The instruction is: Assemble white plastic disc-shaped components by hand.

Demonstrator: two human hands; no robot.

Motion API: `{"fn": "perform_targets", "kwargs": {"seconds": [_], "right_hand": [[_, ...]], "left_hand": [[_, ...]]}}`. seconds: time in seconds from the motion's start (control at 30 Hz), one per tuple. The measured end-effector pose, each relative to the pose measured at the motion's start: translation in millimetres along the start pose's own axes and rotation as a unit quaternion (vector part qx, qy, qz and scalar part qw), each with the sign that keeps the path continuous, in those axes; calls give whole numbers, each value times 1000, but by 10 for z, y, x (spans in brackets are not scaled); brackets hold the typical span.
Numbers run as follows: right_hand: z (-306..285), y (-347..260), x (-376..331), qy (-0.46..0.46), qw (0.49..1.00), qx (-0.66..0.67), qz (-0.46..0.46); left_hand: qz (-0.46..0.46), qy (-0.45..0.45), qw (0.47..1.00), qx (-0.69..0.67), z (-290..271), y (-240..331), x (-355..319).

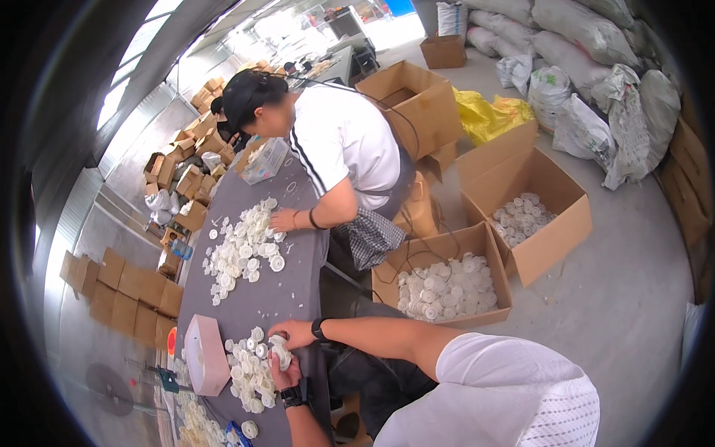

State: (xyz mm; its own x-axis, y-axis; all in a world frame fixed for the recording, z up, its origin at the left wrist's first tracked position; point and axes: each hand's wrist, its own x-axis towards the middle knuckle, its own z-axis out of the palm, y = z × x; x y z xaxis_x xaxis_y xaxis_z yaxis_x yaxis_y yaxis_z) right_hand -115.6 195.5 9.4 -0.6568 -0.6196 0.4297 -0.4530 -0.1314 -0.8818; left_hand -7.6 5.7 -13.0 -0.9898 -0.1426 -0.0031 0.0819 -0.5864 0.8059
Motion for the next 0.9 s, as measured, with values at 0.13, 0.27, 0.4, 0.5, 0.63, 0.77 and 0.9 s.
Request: {"fn": "perform_targets", "kwargs": {"seconds": [0.13,0.27,0.4,0.5,0.63,0.77,0.9], "right_hand": [[60,-321,28,-113,972,149,141],[-118,-263,-9,-114,949,229,183],[-134,-263,53,-40,999,-9,11],[-45,-368,139,-14,1000,-14,-5],[74,-474,133,3,1000,5,13],[141,-567,117,7,999,-43,19],[198,-556,178,45,999,-16,7]], "left_hand": [[17,14,1000,10,-145,75,-138],[-13,-25,999,-17,183,10,-17],[-12,11,1000,-23,149,64,30],[-2,-18,999,-41,104,128,21],[16,-15,998,-60,248,170,-93],[6,-4,997,-71,322,190,-132],[10,16,998,-61,268,183,-163]]}}
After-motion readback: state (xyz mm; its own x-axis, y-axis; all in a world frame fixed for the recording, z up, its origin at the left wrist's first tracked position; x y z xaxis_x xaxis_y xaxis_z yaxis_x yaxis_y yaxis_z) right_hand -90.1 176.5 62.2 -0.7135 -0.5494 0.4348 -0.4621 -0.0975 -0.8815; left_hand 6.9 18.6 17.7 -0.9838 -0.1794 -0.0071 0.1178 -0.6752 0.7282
